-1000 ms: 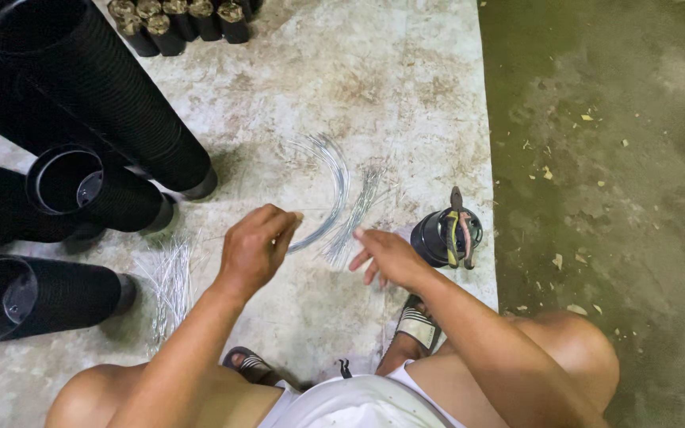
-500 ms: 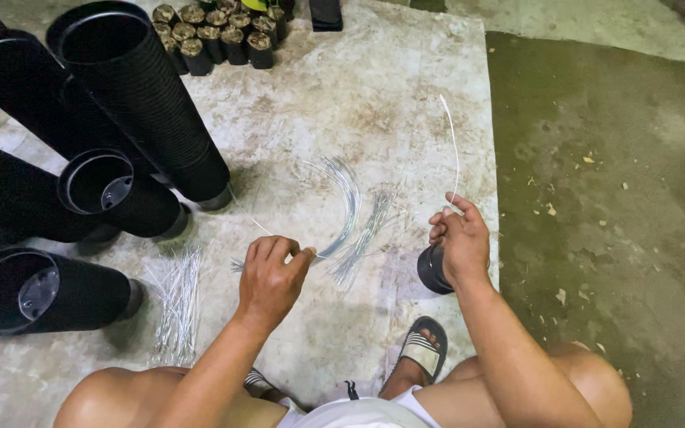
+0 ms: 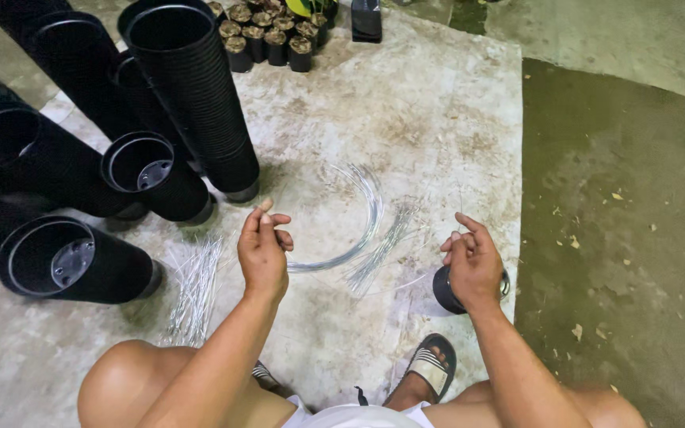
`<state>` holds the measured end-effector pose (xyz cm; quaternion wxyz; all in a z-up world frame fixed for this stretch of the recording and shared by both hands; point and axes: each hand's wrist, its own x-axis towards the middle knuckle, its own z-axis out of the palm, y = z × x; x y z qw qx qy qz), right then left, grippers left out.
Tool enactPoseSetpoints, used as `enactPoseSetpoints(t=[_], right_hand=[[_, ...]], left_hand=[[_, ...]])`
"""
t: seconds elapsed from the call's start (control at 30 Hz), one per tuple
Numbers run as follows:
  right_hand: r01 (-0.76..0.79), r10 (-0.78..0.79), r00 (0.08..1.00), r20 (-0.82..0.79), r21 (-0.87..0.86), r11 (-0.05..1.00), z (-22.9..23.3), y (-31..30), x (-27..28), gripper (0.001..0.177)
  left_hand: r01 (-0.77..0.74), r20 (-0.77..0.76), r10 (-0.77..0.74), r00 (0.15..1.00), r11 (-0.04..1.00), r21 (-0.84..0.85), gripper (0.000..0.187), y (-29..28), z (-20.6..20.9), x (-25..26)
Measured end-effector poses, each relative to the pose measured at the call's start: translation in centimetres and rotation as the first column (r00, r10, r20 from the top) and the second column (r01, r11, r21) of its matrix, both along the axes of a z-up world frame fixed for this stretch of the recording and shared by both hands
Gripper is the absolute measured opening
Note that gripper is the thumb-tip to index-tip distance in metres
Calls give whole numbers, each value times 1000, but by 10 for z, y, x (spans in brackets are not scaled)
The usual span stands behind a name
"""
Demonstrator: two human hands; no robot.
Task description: The person sits on the floor and repeatedly bends thin metal wires into loops by hand, then uses pliers to tighten the loops. Finished loops are placed into a nearby black plastic pot.
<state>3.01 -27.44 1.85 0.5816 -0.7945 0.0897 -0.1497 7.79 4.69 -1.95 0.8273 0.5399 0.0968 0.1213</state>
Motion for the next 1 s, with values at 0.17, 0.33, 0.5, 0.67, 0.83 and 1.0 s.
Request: enactPoseSetpoints(t=[0.17, 0.33, 0.5, 0.67, 0.83, 1.0], right_hand=[[-192, 210, 977, 39, -262, 946, 15, 27, -23, 37], [-336, 389, 919, 64, -385, 859, 18, 62, -46, 33], [-358, 249, 907, -339, -309, 881, 6, 68, -44, 32], [-734, 664, 571, -483, 62, 676, -14, 70, -48, 31], [-817, 746, 396, -536, 165, 552, -16, 84, -58, 34], [-549, 534, 833, -144, -334, 766, 10, 83, -48, 29]], left_hand=[[60, -42, -60, 997, 998, 6, 29, -7, -4, -3], [190, -8, -192, 981, 975, -113, 31, -27, 16, -15], [227, 23, -226, 974, 969, -93, 30, -40, 25, -21], [296, -8, -296, 955, 955, -3, 30, -54, 25, -35], [364, -197, -333, 922, 919, 149, 28, -63, 35, -53], [333, -53, -331, 942, 902, 275, 23, -65, 47, -57]])
